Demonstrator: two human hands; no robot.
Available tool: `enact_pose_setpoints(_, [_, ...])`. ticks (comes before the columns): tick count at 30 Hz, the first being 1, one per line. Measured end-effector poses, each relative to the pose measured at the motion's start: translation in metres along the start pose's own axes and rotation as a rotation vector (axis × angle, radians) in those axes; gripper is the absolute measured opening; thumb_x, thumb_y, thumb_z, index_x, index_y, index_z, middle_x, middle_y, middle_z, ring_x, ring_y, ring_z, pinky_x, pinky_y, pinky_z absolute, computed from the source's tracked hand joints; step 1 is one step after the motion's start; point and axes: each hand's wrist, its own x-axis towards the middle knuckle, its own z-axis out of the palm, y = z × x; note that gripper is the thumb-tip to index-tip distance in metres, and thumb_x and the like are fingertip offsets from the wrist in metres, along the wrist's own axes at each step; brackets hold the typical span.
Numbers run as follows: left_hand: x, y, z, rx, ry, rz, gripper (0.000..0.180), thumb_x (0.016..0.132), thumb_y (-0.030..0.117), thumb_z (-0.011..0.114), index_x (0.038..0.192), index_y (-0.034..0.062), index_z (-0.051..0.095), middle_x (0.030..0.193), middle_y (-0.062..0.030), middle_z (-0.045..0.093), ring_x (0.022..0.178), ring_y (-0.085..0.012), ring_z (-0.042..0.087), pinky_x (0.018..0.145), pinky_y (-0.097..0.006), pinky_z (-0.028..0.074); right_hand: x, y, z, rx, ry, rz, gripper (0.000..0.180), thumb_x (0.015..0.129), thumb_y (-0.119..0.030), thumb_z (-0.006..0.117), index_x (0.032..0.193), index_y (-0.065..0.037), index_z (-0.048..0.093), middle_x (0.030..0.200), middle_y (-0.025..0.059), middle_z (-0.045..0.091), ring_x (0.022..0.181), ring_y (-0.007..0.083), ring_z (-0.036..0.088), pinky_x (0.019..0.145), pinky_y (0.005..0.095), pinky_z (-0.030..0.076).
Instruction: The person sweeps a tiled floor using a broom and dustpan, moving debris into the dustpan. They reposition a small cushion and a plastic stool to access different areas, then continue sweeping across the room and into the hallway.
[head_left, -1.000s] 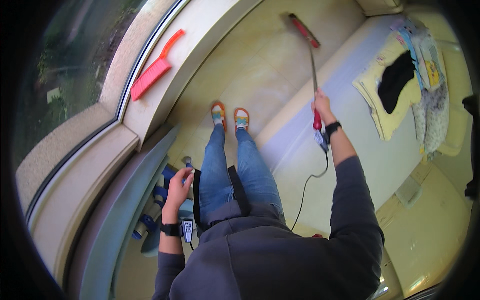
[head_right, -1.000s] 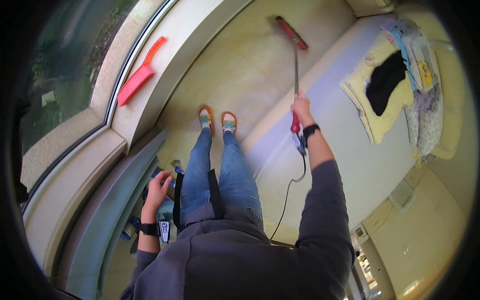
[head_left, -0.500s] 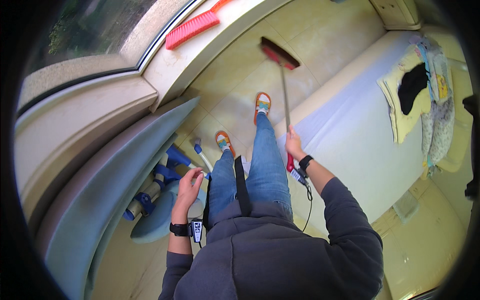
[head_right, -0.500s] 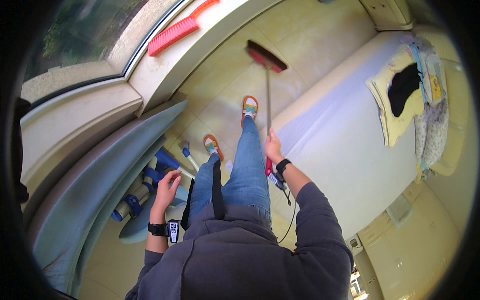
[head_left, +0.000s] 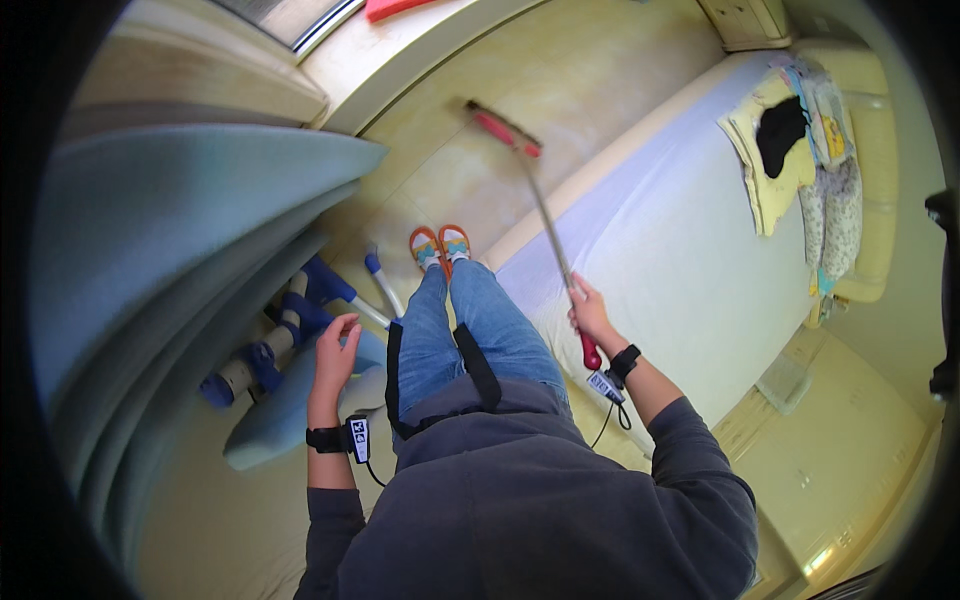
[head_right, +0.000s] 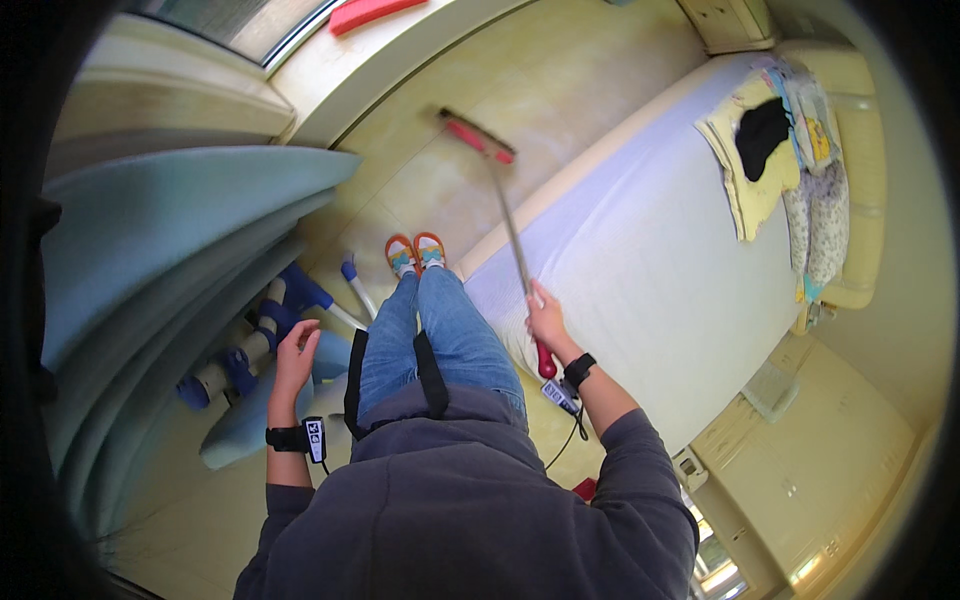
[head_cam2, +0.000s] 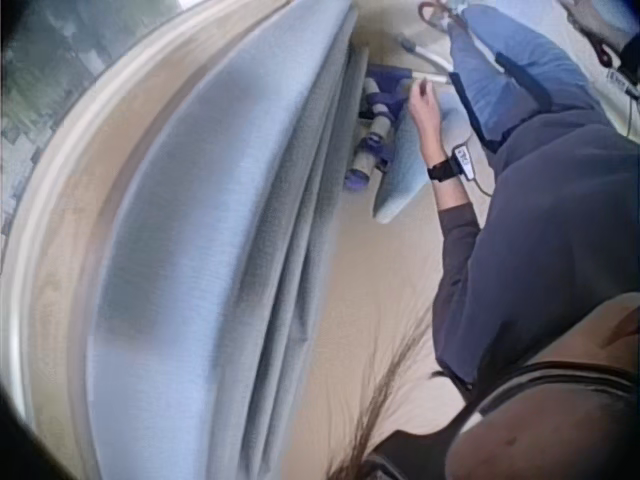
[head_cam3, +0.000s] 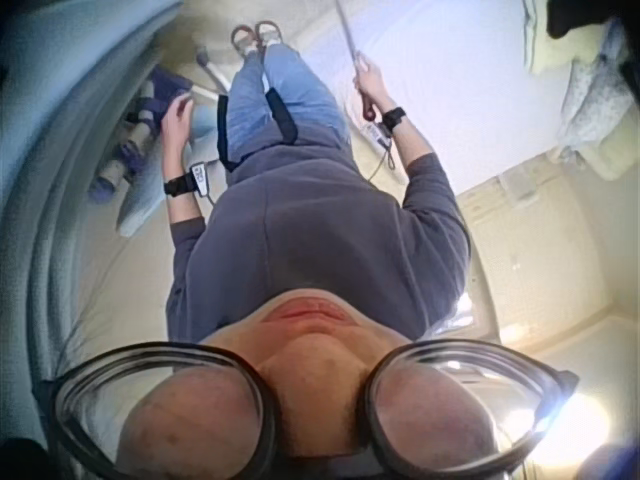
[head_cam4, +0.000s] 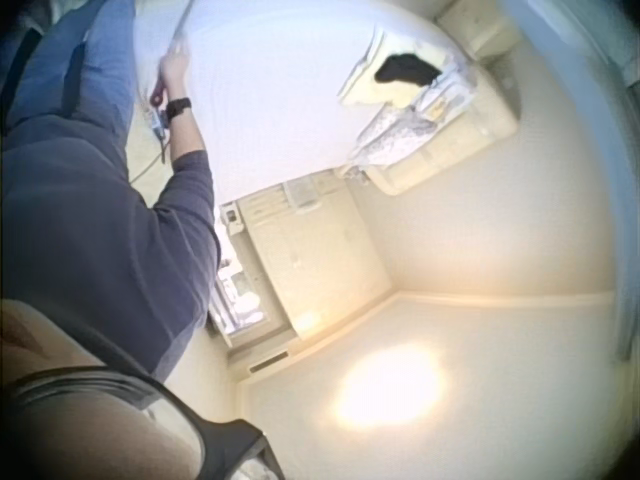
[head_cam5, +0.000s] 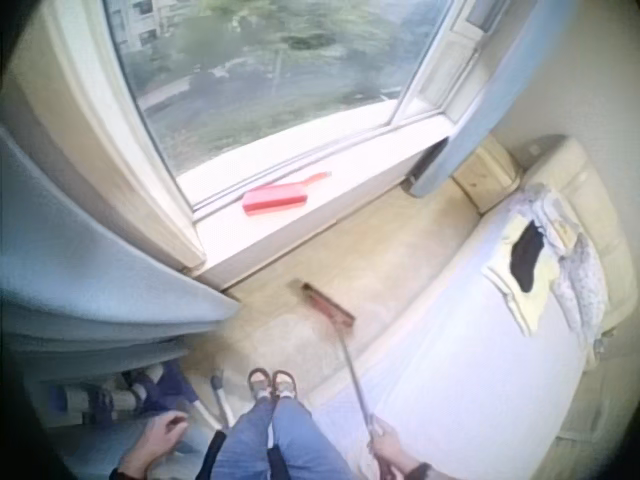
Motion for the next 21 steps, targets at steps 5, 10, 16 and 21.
enact_pose_setpoints(5, [-0.041, -0.032, 0.016, -0.043, 0.045, 0.035, 0.021, 0.083, 0.013, 0.055, 0.100, 0.0008, 0.056, 0.091, -0.0141, 0.062, 0.084, -0.0222, 0.059, 0.075, -0.030, 0.045, 0.107, -0.037, -0.009, 0.239, 0.126, -0.042, 0.044, 0.091, -0.019, 0.039, 0.134, -0.019, 0.030, 0.049, 0.0025, 0.042, 0.036, 0.0123, 0.040, 0.032, 0.0269, 0.036])
enact_pose_setpoints(10, [-0.110, -0.058, 0.033, -0.006, 0.107, -0.223, 0.022, 0.085, 0.015, 0.054, 0.102, 0.0018, 0.057, 0.091, -0.0125, 0.062, 0.085, -0.0202, 0.059, 0.076, -0.030, 0.044, 0.197, -0.062, -0.003, 0.515, 0.069, -0.015, 0.017, 0.088, -0.015, 0.031, 0.101, -0.015, 0.042, 0.051, 0.0036, 0.041, 0.038, 0.0146, 0.041, 0.033, 0.0290, 0.036])
enact_pose_setpoints(16, [-0.167, -0.075, 0.046, -0.119, 0.221, -0.339, 0.023, 0.085, 0.016, 0.053, 0.103, 0.0019, 0.057, 0.090, -0.0104, 0.061, 0.083, -0.0172, 0.057, 0.077, -0.028, 0.044, 0.160, 0.010, 0.115, 0.352, 0.164, 0.043, 0.008, 0.085, -0.012, 0.039, 0.090, -0.007, 0.041, 0.062, 0.0121, 0.049, 0.050, 0.0256, 0.054, 0.038, 0.0389, 0.043])
enact_pose_setpoints(21, [-0.177, -0.090, 0.055, -0.186, 0.224, -0.260, 0.022, 0.086, 0.014, 0.052, 0.104, 0.0018, 0.056, 0.089, -0.0100, 0.061, 0.083, -0.0167, 0.057, 0.077, -0.027, 0.044, 0.068, 0.043, 0.210, 0.714, -0.102, 0.238, 0.016, 0.092, -0.033, 0.032, 0.092, -0.018, 0.037, 0.054, 0.0062, 0.041, 0.039, 0.0180, 0.042, 0.035, 0.0330, 0.039])
